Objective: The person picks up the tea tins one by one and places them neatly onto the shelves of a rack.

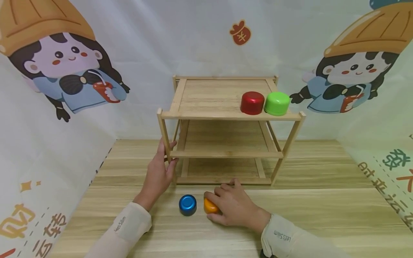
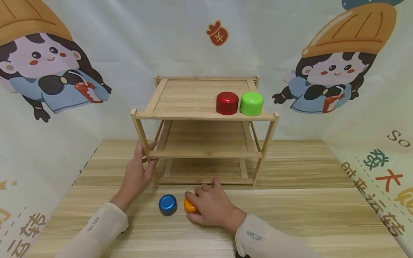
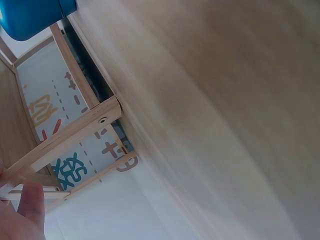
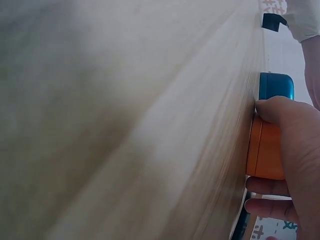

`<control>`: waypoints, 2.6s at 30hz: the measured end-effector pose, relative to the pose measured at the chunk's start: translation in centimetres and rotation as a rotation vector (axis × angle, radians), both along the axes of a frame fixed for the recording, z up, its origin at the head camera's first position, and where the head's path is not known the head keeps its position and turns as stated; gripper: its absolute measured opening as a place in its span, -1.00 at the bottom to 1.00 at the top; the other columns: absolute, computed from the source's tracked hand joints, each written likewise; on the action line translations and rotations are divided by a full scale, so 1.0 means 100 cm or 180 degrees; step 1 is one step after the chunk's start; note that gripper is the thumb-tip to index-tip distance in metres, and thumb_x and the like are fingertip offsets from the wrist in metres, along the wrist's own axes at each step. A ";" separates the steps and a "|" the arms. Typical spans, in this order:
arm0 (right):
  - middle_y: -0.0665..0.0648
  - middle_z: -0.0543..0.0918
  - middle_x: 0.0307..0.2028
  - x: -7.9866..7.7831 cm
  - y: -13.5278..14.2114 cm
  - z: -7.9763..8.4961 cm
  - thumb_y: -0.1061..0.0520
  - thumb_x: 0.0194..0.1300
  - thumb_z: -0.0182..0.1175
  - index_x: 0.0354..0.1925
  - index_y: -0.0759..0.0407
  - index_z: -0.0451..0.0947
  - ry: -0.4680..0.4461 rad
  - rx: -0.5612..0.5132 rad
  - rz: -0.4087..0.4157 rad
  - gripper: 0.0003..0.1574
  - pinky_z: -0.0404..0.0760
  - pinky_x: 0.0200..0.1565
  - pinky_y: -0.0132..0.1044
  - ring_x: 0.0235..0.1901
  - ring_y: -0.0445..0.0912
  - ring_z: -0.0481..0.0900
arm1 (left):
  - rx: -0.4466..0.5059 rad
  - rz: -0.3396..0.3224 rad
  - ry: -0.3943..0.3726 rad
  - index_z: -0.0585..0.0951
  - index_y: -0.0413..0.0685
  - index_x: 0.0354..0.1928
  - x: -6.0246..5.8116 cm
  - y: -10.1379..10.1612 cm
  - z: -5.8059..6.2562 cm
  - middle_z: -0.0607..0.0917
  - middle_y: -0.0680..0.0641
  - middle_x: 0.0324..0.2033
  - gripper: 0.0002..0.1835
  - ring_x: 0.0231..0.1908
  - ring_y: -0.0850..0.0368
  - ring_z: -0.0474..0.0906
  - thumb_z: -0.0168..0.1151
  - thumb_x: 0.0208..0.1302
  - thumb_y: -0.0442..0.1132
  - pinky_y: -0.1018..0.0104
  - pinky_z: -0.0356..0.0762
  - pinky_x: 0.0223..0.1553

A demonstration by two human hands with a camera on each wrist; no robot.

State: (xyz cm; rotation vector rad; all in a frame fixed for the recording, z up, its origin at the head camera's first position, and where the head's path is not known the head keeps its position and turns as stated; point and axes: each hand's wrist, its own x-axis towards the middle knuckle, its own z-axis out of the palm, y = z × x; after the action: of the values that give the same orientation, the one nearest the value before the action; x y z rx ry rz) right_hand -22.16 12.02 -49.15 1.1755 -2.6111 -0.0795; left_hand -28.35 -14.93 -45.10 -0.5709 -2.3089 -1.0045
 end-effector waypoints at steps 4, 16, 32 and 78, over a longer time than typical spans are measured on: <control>-0.12 0.67 -0.27 0.000 0.002 -0.001 -0.52 0.35 0.05 0.20 -0.19 0.54 -0.0005 -0.0014 0.0003 -0.31 0.45 0.02 0.04 -0.21 -0.13 0.62 | -0.0017 -0.0002 0.0001 0.00 0.11 0.60 0.000 0.000 0.000 0.53 -0.11 0.38 -0.12 0.07 -0.13 0.68 0.24 0.40 -0.43 0.00 0.75 0.04; -0.11 0.69 -0.25 0.003 0.007 0.013 -0.49 0.34 0.10 0.21 -0.16 0.56 -0.0112 -0.0110 0.0046 -0.31 0.49 0.01 0.02 -0.21 -0.16 0.60 | -0.0028 0.0006 -0.0023 0.02 0.10 0.59 0.000 0.000 0.000 0.52 -0.11 0.39 -0.15 0.09 -0.14 0.67 0.23 0.42 -0.41 -0.01 0.74 0.05; -0.11 0.73 -0.20 0.010 0.016 0.045 -0.42 0.30 0.17 0.18 -0.11 0.60 -0.0093 -0.0276 0.0220 -0.34 0.55 0.03 -0.01 -0.15 -0.18 0.65 | -0.0017 -0.0011 0.0024 0.05 0.06 0.58 0.002 0.000 0.002 0.53 -0.10 0.37 -0.15 0.06 -0.15 0.69 0.25 0.39 -0.44 -0.02 0.75 0.04; -0.16 0.72 -0.17 0.014 0.041 0.182 -0.40 0.24 0.24 0.19 -0.14 0.59 0.0003 -0.0351 0.0340 -0.33 0.45 -0.09 -0.17 -0.20 -0.20 0.54 | -0.0052 -0.0018 0.0011 0.03 0.09 0.58 -0.003 -0.002 -0.002 0.53 -0.14 0.37 -0.14 0.06 -0.14 0.69 0.24 0.39 -0.44 0.01 0.75 0.04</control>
State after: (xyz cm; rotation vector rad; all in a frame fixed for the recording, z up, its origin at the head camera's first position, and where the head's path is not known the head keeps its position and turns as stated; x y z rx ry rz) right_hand -20.75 16.07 -30.94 1.2723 -2.5110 0.0841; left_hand -28.67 -15.11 -45.29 -0.5855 -2.3156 -0.9873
